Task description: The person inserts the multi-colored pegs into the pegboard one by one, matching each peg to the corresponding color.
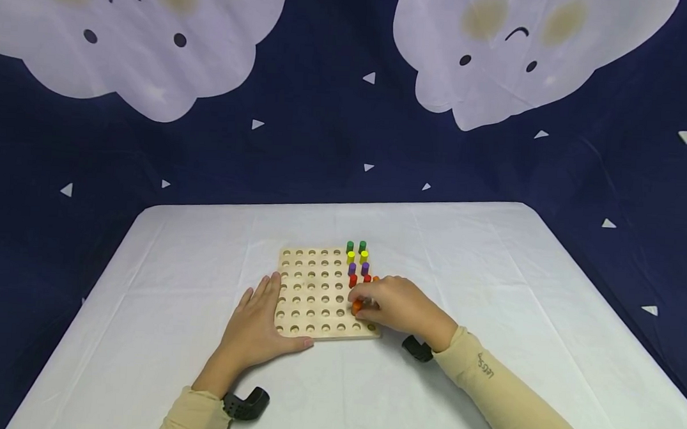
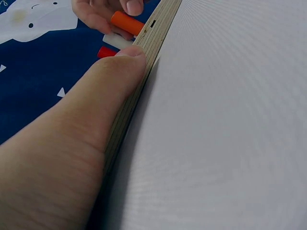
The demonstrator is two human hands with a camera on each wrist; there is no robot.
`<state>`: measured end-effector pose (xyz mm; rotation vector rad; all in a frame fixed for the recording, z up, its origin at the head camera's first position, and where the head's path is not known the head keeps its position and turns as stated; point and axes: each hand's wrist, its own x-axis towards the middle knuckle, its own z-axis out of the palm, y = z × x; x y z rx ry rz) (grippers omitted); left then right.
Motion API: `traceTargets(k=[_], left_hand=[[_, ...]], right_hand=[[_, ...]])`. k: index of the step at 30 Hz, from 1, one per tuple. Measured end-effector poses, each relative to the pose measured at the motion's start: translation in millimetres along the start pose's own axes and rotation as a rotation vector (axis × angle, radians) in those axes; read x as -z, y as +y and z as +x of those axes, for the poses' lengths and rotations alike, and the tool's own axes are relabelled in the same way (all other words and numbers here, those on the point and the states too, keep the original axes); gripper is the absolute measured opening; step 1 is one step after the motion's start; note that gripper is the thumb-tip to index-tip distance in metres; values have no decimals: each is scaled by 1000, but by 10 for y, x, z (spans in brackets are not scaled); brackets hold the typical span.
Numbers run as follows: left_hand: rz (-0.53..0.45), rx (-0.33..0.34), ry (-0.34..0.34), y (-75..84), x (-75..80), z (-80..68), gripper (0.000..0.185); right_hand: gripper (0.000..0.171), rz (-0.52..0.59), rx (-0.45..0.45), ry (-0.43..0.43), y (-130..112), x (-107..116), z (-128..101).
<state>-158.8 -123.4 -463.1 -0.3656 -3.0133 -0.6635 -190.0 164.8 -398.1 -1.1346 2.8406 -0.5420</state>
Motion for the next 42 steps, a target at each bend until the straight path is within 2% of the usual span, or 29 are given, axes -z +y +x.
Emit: traceTargets(k=[3,7,9,11,13,16,22,35,42], left_hand=[[1,0,2,1,4,-1,148],[-1,-1,1,2,5,-1,148],[-2,-1,2,2,5,-1,148],[-2,-2,3,1,0,1,148],[-2,-2,3,-3,-3,2,148],[-2,-3,3,-5,-6,3,148],[-2,-2,7,-4,-1,1,148],[0,2,2,0,-3,3,148],[-4,2,1,-1,-13,2,149]], right_hand=[[23,15,6,38,8,40,-19],[16,22,4,162,54,108,-46],[14,15,-38,223,106,140,-52],[15,8,-118,246,176,162,-52],[19,6,-209,229,247,174,-47],[26,2,-317,153,345,166,-31],[31,20,-398,21,464,101,16],[30,-16,-348,-67,483,76,70],[24,-95,-269,-50,492,89,37]])
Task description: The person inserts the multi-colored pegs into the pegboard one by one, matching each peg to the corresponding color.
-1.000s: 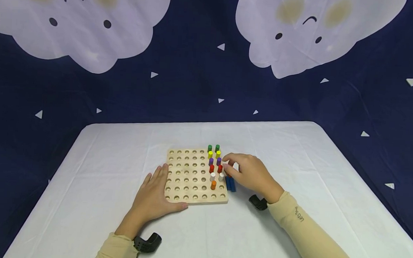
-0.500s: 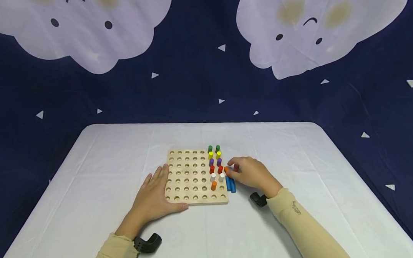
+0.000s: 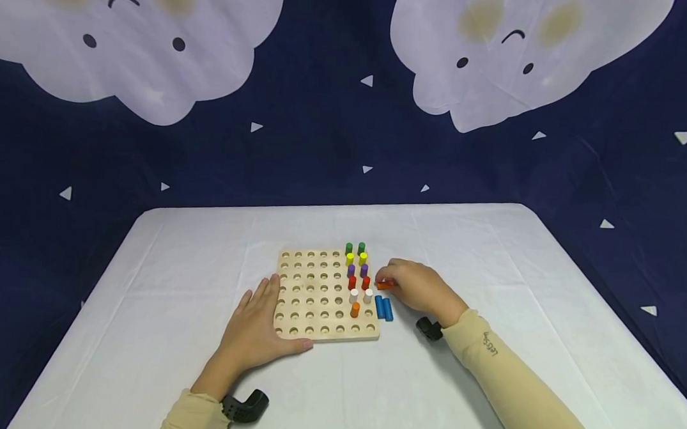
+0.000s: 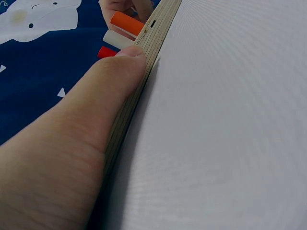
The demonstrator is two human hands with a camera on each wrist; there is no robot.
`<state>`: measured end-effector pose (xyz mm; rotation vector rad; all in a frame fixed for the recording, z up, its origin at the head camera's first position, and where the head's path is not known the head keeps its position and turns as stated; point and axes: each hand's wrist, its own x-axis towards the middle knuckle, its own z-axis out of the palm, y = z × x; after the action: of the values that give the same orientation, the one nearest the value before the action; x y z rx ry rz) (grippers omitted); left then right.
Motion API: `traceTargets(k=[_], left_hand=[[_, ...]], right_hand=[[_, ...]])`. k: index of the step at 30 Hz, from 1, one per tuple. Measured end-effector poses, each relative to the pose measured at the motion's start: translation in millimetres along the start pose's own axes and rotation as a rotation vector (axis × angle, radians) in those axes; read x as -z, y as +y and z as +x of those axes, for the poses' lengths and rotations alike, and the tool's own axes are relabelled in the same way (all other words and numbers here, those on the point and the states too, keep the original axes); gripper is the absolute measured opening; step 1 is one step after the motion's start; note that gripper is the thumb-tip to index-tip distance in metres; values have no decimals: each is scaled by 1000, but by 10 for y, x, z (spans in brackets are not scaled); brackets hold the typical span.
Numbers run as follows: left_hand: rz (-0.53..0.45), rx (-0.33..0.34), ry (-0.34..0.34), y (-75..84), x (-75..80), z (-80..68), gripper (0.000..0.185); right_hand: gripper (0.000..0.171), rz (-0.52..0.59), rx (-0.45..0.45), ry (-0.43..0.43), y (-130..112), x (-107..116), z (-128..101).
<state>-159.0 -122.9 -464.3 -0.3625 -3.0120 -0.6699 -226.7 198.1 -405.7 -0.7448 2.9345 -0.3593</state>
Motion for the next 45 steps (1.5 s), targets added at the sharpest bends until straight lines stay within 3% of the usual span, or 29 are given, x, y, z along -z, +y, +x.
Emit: traceTargets(k=[15,22,29,36,41,45], left_hand=[[-2,-6,11,-6,-20,-6,148],[0,-4,1,-2,-5,-10,148],[3,-3,2,-4,7,-6,148],[7,-1,-3,-3,3,-5,148],[4,1,-5,2,12,-9,148],[1,-4,-2,5,18,-8,147]], right_hand=[[30,-138,122,66,71,-50,-50],[24,-175,119,70,66,-42,-50],[13,-193,101,157,105,-35,-55],[17,10,38,274,115,44,-142],[20,123,73,315,26,103,-237],[20,163,118,300,-83,131,-303]])
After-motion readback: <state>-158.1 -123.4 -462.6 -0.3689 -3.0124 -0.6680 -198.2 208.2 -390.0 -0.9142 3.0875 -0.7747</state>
